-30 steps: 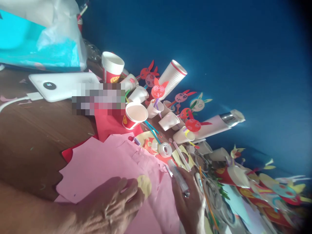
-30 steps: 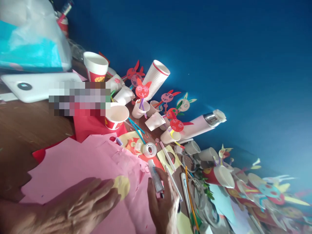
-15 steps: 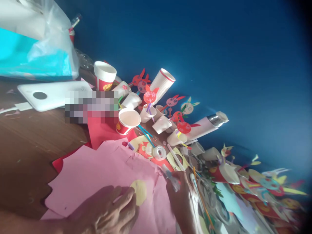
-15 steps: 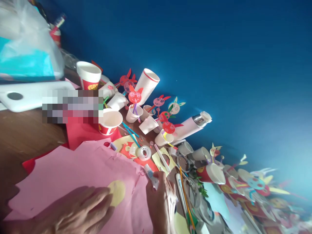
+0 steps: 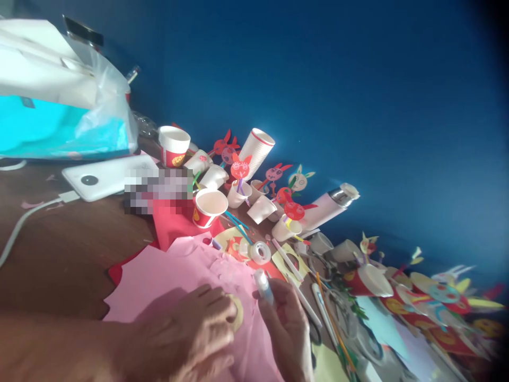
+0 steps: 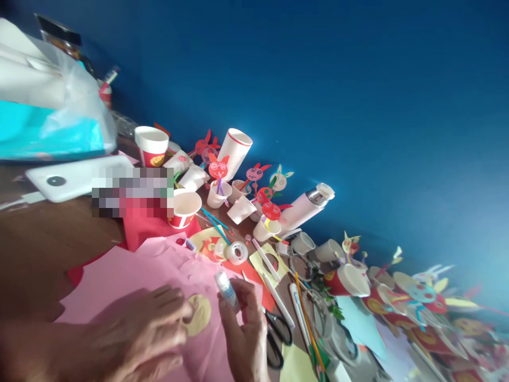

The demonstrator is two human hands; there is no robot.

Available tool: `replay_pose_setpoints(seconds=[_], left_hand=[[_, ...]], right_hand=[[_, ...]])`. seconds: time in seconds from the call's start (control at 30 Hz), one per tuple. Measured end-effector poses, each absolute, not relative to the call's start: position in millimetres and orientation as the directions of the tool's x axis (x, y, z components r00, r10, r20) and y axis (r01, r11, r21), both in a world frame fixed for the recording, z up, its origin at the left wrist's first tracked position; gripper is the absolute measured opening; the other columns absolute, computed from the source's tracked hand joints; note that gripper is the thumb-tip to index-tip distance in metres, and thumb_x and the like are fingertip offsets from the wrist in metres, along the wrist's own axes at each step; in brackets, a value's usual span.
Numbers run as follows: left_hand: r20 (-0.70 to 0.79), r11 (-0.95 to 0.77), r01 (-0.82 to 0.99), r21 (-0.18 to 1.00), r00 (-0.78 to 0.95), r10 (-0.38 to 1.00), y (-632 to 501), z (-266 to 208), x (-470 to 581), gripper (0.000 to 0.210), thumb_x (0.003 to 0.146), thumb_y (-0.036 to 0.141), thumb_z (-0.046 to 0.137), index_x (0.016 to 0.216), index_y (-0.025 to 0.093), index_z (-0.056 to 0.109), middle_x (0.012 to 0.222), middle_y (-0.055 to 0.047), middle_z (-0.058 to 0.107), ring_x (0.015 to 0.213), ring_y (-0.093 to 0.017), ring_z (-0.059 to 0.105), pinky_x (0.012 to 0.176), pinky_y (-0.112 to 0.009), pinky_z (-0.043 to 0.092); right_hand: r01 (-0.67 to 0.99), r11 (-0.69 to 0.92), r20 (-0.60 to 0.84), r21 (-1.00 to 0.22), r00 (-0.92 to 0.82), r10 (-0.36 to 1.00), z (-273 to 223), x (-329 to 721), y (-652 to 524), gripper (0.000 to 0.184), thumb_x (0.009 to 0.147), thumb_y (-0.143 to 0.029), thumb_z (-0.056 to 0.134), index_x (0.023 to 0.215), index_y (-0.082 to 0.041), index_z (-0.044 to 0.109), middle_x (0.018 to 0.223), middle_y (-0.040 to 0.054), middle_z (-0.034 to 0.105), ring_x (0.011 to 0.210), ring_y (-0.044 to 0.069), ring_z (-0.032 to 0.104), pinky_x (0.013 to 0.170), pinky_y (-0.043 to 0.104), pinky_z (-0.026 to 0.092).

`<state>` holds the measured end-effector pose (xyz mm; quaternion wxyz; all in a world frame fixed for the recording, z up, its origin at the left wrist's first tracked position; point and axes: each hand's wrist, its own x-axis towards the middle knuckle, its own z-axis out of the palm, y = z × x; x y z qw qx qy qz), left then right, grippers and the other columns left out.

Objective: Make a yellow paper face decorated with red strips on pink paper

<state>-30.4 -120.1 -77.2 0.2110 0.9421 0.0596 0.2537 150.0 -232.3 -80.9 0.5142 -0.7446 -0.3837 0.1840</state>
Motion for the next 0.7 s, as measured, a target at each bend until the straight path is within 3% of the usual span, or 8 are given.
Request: replay_pose_setpoints(seconds=[0.13, 0.2, 0.27, 0.37, 0.43, 0.5, 0.6, 0.7], left_hand=[[0.110, -0.431, 0.157, 0.888, 0.840, 0.532, -105, -70, -18, 0.023, 0.091, 0.042, 0.048, 0.098, 0.022, 0.057, 0.084, 0.000, 0.060, 0.074, -0.014, 0.056, 0.067, -0.024, 0.047], [0.014, -0.249, 0.151, 0.957, 0.830, 0.557, -96, -69, -14, 0.025, 0.088, 0.043, 0.054, 0.098, 0.021, 0.055, 0.087, 0.000, 0.058, 0.075, -0.014, 0.054, 0.067, -0.025, 0.046], [0.058, -0.241, 0.090, 0.966, 0.838, 0.542, -88, -68, -14, 0.027, 0.084, 0.040, 0.060, 0.100, 0.020, 0.054, 0.093, -0.001, 0.057, 0.080, -0.015, 0.053, 0.070, -0.026, 0.046], [0.305, -0.525, -0.033, 0.850, 0.845, 0.440, -84, -65, -21, 0.020, 0.084, 0.032, 0.058, 0.098, 0.019, 0.055, 0.094, -0.004, 0.059, 0.086, -0.018, 0.053, 0.077, -0.031, 0.045], [0.428, -0.755, -0.103, 0.647, 0.869, 0.248, -91, -66, -29, 0.014, 0.087, 0.027, 0.053, 0.097, 0.019, 0.058, 0.096, -0.005, 0.063, 0.090, -0.020, 0.054, 0.085, -0.035, 0.042], [0.423, -0.881, -0.146, 0.449, 0.904, 0.066, -104, -70, -38, 0.020, 0.087, 0.030, 0.055, 0.104, 0.021, 0.060, 0.106, -0.004, 0.065, 0.097, -0.023, 0.054, 0.092, -0.039, 0.037], [0.462, -0.932, -0.092, 0.351, 0.883, 0.087, -126, -80, -48, 0.030, 0.086, 0.045, 0.054, 0.104, 0.021, 0.063, 0.109, -0.003, 0.067, 0.101, -0.024, 0.057, 0.098, -0.037, 0.034], [0.506, -0.949, -0.090, 0.303, 0.859, 0.081, -136, -88, -51, 0.035, 0.088, 0.045, 0.050, 0.108, 0.019, 0.063, 0.114, -0.004, 0.066, 0.104, -0.022, 0.058, 0.100, -0.033, 0.032]], right_hand=[[0.399, -0.115, 0.166, -0.910, 0.604, 0.780, -83, 136, -229, 0.024, 0.084, -0.040, 0.059, 0.098, -0.021, 0.057, 0.083, 0.0018, 0.064, 0.074, 0.016, 0.061, 0.063, 0.025, 0.047], [0.459, -0.121, 0.197, -0.880, 0.585, 0.787, -81, 130, -229, 0.022, 0.084, -0.039, 0.059, 0.098, -0.022, 0.058, 0.083, 0.0019, 0.064, 0.074, 0.015, 0.060, 0.061, 0.024, 0.045], [0.514, -0.131, 0.230, -0.848, 0.579, 0.782, -74, 128, -229, 0.022, 0.085, -0.040, 0.058, 0.097, -0.022, 0.060, 0.085, 0.0018, 0.065, 0.075, 0.015, 0.060, 0.064, 0.024, 0.045], [0.527, -0.164, 0.236, -0.834, 0.608, 0.758, -60, 135, -234, 0.024, 0.086, -0.043, 0.056, 0.100, -0.024, 0.063, 0.083, 0.0001, 0.065, 0.075, 0.015, 0.060, 0.071, 0.025, 0.046], [0.490, -0.232, 0.180, -0.840, 0.655, 0.734, -50, 145, -239, 0.030, 0.087, -0.048, 0.053, 0.101, -0.025, 0.065, 0.076, -0.0005, 0.063, 0.072, 0.016, 0.059, 0.067, 0.025, 0.046], [0.439, -0.343, 0.062, -0.831, 0.685, 0.726, -42, 156, -243, 0.036, 0.087, -0.053, 0.050, 0.102, -0.024, 0.066, 0.068, -0.0014, 0.059, 0.063, 0.015, 0.056, 0.057, 0.023, 0.043], [0.424, -0.447, -0.087, -0.788, 0.643, 0.761, -39, 169, -248, 0.042, 0.089, -0.056, 0.043, 0.097, -0.023, 0.068, 0.062, -0.0024, 0.052, 0.055, 0.013, 0.048, 0.051, 0.022, 0.037], [0.482, -0.407, -0.161, -0.776, 0.473, 0.866, -46, 174, -249, 0.041, 0.087, -0.056, 0.044, 0.086, -0.021, 0.065, 0.060, -0.0032, 0.048, 0.056, 0.012, 0.045, 0.052, 0.022, 0.036]])
